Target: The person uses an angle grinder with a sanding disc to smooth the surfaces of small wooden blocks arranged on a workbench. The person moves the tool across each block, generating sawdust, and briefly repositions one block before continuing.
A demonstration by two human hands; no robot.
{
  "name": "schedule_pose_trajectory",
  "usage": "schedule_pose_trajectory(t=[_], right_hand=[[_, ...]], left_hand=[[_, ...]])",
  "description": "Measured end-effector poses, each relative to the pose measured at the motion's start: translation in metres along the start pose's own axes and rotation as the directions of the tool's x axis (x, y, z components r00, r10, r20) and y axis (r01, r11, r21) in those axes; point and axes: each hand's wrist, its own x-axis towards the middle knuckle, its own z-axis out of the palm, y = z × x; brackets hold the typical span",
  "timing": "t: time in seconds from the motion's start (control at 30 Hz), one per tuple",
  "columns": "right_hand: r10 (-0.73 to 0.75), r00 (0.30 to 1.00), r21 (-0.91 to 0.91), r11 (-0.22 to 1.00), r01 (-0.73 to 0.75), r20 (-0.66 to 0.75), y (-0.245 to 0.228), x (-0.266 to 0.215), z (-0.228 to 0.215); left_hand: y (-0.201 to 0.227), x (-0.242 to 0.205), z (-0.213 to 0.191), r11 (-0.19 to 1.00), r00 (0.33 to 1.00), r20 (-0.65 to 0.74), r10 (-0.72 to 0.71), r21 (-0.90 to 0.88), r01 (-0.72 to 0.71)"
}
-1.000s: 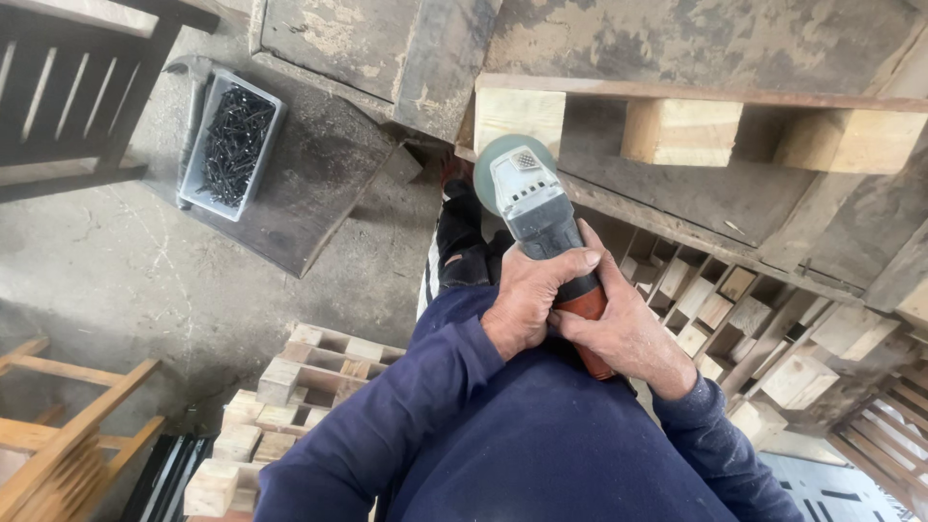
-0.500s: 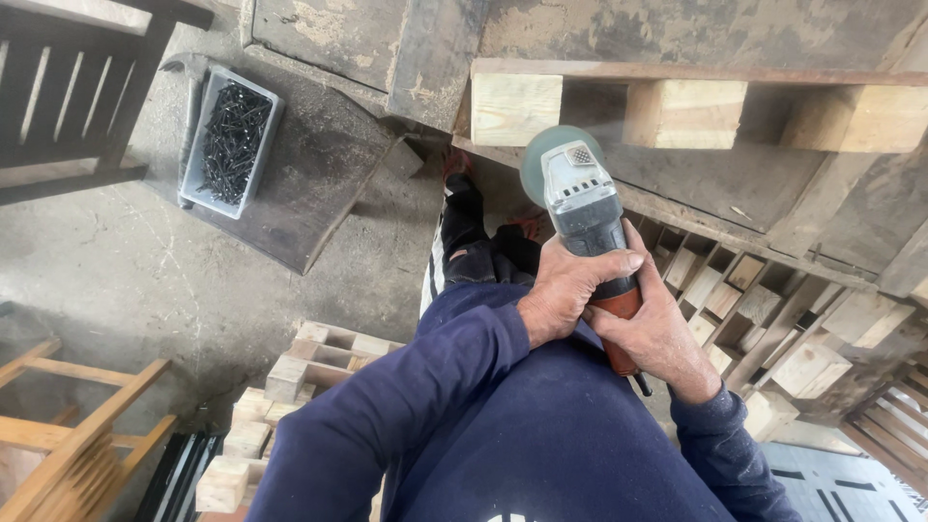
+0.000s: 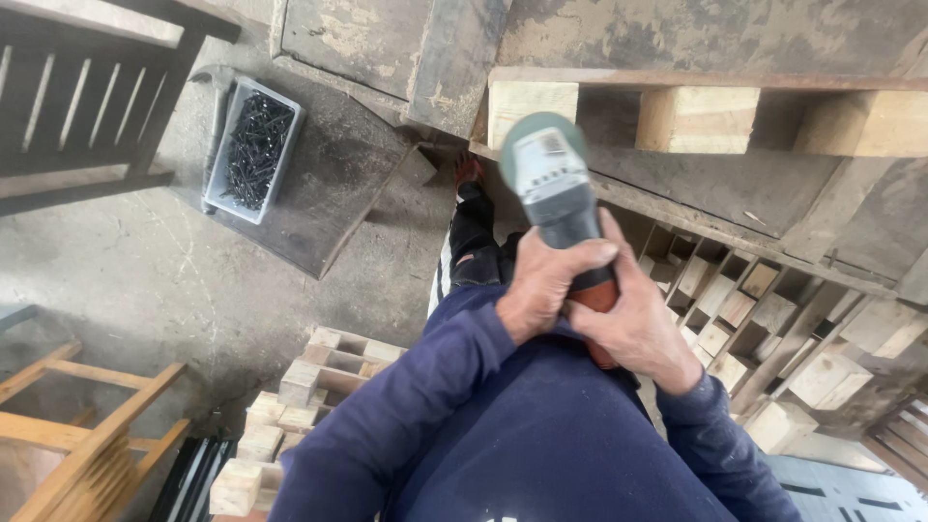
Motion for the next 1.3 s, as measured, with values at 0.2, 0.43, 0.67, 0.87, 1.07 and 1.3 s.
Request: schedule_pose_trajectory(t=[0.2, 0.43, 0.67, 0.87, 1.07, 1.3], right_hand=[[-0.044, 0.998, -0.023, 0.999, 0.045, 0.051, -0.004, 0.007, 0.010], [-0.067, 0.997, 0.015, 0.998, 0.067, 0.040, 0.013, 0.002, 0.000], [-0.057, 0.998, 0.007, 0.998, 0.057, -0.010, 0.038, -0.001, -0.008], [0.041, 0.997, 0.001, 0.999, -0.041, -0.062, 0.047, -0.004, -0.013], [0.058, 0.990, 0.067, 0.997, -0.049, -0.131, 0.049, -0.011, -0.018], [0.037, 0.987, 0.184, 0.983, -0.008, -0.159, 0.040, -0.024, -0.017]], left_hand=[[0.003, -0.005, -0.022, 0.989, 0.999, -0.038, -0.036, -0.142, 0.030], [-0.005, -0.004, -0.007, 0.990, 0.995, -0.052, -0.088, -0.117, 0.082], [-0.019, 0.003, 0.005, 0.990, 0.995, 0.008, -0.095, -0.100, 0.096], [-0.029, 0.012, 0.012, 0.990, 0.991, 0.027, -0.130, -0.054, 0.132], [-0.031, 0.022, 0.027, 0.984, 0.984, 0.016, -0.176, 0.038, 0.175], [-0.020, 0.008, 0.044, 0.970, 0.980, -0.036, -0.194, 0.145, 0.198]])
